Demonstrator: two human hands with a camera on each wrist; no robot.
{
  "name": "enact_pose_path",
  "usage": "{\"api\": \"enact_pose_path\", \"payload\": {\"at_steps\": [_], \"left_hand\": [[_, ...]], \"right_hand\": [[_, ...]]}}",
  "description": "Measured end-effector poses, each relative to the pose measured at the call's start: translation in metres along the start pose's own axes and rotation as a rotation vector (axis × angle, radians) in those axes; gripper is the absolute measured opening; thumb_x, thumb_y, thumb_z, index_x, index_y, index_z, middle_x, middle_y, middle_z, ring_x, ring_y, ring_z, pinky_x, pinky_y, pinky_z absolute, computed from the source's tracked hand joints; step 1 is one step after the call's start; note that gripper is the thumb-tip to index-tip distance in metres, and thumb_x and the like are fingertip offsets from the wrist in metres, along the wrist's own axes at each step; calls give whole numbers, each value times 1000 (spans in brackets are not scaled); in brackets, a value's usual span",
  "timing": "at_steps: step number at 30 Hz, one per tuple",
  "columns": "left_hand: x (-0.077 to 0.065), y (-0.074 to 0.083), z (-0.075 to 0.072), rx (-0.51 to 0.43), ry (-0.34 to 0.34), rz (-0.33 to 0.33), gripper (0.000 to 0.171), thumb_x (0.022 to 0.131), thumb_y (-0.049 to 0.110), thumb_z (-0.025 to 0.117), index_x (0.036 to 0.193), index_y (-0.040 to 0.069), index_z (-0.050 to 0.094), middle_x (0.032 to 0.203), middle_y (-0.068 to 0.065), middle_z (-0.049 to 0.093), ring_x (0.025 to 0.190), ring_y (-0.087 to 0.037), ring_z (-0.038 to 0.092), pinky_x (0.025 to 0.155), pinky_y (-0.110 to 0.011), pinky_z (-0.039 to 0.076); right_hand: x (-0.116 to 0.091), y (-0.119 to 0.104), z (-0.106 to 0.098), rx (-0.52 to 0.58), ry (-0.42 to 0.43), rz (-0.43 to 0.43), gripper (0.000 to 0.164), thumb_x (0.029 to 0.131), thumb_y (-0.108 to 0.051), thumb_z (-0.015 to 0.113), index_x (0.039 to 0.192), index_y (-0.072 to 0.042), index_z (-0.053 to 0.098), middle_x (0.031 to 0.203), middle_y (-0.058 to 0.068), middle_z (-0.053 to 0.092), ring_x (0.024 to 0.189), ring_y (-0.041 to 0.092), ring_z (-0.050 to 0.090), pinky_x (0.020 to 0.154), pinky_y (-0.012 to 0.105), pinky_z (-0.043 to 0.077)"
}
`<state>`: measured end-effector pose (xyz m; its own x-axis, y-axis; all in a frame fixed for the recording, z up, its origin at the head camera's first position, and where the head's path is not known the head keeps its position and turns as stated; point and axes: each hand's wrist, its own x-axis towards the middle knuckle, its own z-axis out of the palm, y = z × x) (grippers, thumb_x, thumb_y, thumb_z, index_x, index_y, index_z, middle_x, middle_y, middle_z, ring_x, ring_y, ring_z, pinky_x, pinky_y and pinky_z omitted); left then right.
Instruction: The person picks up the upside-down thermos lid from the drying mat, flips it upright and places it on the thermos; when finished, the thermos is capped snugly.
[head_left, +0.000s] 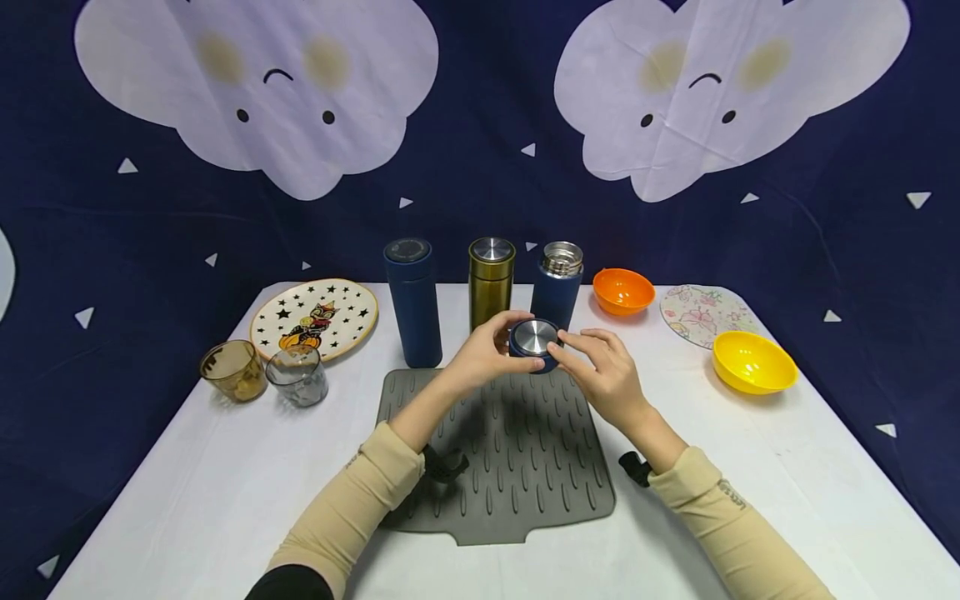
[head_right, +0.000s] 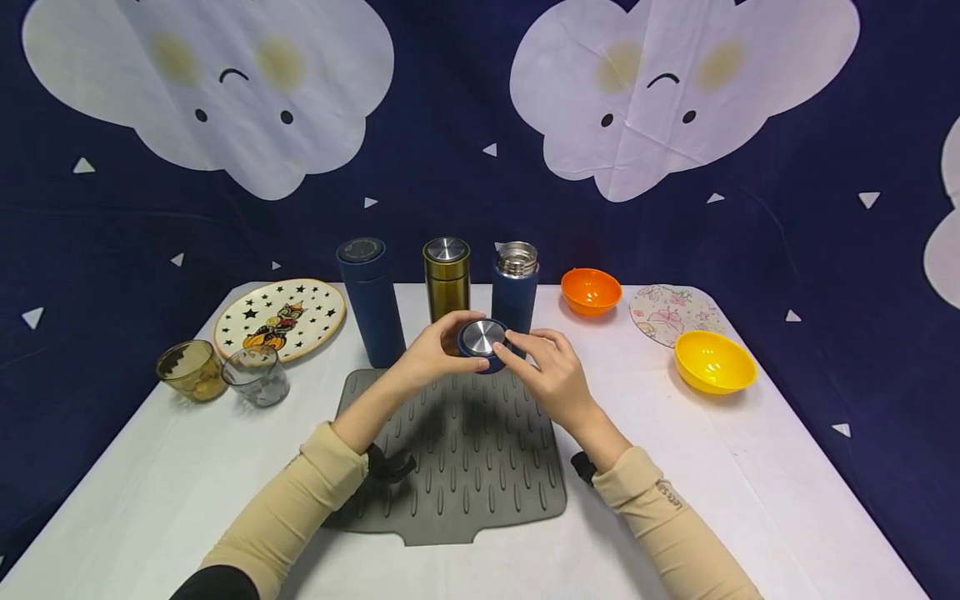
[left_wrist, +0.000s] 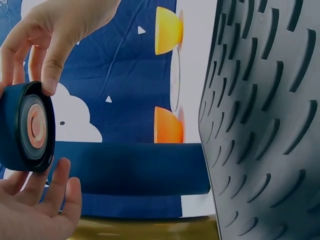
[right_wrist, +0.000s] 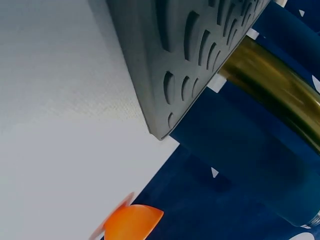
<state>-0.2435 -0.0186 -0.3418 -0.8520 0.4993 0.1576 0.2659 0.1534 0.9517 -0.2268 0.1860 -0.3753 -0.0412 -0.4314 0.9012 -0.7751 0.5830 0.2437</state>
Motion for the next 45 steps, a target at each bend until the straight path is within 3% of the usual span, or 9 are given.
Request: {"api": "enact_pose_path", "payload": {"at_steps": [4,10,13,17,21,26,30,38,45], "left_hand": [[3,0,2,23,31,41,65,75,13,76,132,6,45,120,-7,55,91,-16,53,75,-26,43],[18,14,1,82,155,116,64,73,18,78,129,11,48,117,-5,57,97,-18,55,83,-33,46],[32,27,2,98,223,140,66,74,21,78,131,12,47,121,-6,55,107,-18,53,94,-33,42],[55,41,6,91,296,180,69,74,24,77,134,11,44,130,-6,50,121,-16,46,102,-30,35],[78,48,11,129,360,205,69,75,27,77,134,11,44,131,-6,49,122,-15,44,101,-24,35],[97,51,14,208,421,164,70,75,32,76,134,11,44,130,-7,50,119,-17,46,97,-27,39],[103,49,16,236,437,133,71,74,33,76,134,10,44,131,-8,49,118,-19,47,96,-30,40],[109,41,20,214,486,112,69,75,32,75,132,9,46,130,-10,50,116,-21,48,96,-33,41],[113,37,26,186,510,116,69,75,33,75,132,7,45,131,-12,49,116,-23,48,95,-33,42]], "right_hand": [[0,0,-3,39,-49,126,27,85,-15,64,109,-4,64,107,17,63,85,33,61,75,45,48],[9,11,-6,240,-164,655,85,65,2,81,136,-3,34,133,22,38,116,37,46,92,47,41],[21,19,-8,371,-199,921,95,69,-1,79,144,-9,21,141,22,25,128,37,33,101,49,33],[23,36,1,547,-232,1142,99,76,-5,74,148,-17,6,149,22,12,136,38,19,107,51,22],[19,52,16,652,-273,1221,99,80,-7,70,148,-17,-1,150,22,6,138,39,11,108,54,17],[34,49,23,709,-302,1256,96,82,-5,67,148,-10,-4,149,24,5,137,41,8,109,56,12],[37,47,29,709,-301,1252,95,82,-6,66,148,-7,-3,151,23,4,137,40,11,109,55,14],[18,61,50,659,-256,1243,93,83,-15,67,149,-11,1,153,14,5,136,35,18,108,52,20],[23,57,45,676,-213,1249,87,82,-8,67,147,-6,9,150,18,16,132,39,24,106,53,24]]}}
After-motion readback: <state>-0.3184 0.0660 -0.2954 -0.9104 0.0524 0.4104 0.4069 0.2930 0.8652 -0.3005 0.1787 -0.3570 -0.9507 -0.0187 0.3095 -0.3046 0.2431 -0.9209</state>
